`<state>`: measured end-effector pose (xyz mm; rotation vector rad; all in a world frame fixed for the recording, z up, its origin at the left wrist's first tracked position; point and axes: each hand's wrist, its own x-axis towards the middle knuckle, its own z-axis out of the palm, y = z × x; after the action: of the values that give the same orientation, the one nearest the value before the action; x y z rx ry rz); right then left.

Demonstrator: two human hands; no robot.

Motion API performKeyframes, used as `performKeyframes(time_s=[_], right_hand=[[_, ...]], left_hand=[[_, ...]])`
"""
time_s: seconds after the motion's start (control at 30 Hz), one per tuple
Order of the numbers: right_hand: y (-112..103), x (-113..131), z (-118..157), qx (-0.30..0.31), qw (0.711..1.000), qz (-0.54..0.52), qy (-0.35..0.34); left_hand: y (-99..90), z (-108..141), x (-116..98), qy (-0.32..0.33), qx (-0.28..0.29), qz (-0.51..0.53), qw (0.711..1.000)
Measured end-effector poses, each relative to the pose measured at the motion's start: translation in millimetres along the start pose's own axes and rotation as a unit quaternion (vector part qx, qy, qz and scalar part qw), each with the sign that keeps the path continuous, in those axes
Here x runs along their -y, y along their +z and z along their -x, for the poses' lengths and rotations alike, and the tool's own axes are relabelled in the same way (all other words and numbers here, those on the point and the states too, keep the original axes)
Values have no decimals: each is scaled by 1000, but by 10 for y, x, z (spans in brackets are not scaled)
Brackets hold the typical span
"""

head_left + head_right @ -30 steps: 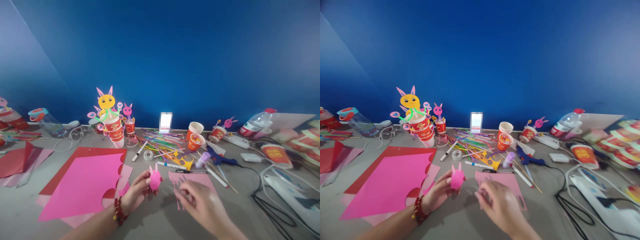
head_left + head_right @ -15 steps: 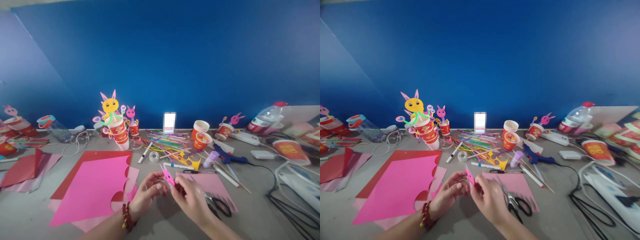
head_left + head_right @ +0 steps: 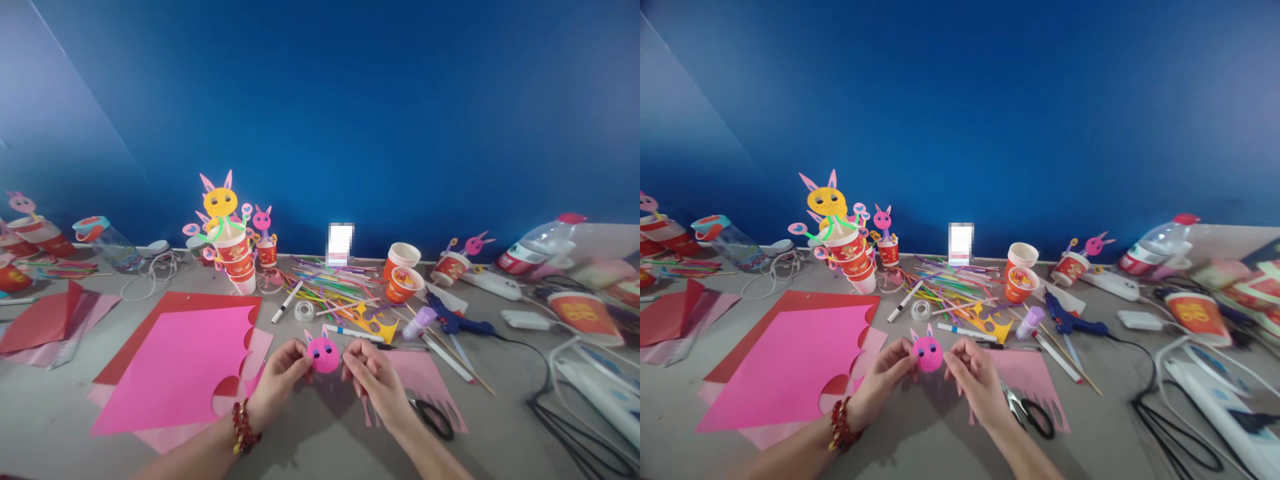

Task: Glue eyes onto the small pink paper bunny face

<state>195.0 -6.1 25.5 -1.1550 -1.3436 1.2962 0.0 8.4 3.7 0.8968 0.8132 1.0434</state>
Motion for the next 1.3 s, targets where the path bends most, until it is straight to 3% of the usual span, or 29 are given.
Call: performKeyframes(time_s=[0.23, 0.37, 0.53, 0.7, 0.97, 1.3], right_hand=[[-17, -62, -14, 9, 998, 57, -13], [-9, -125, -27, -9, 1000, 29, -1], [-3, -114, -17, 23, 999, 22, 19], [56, -120, 23, 15, 1000, 24, 6], [144, -123, 67, 27, 999, 33, 6], [96, -72, 47, 11, 1000, 28, 2]], left_hand=[[17, 13, -12, -17, 9, -60, 998], [38, 38, -37, -11, 14, -57, 998], [28, 34, -28, -25, 22, -48, 998], [51, 31, -15, -34, 33, -60, 997], [144, 26, 2, -20, -30, -94, 995], [143, 27, -14, -36, -20, -84, 996]])
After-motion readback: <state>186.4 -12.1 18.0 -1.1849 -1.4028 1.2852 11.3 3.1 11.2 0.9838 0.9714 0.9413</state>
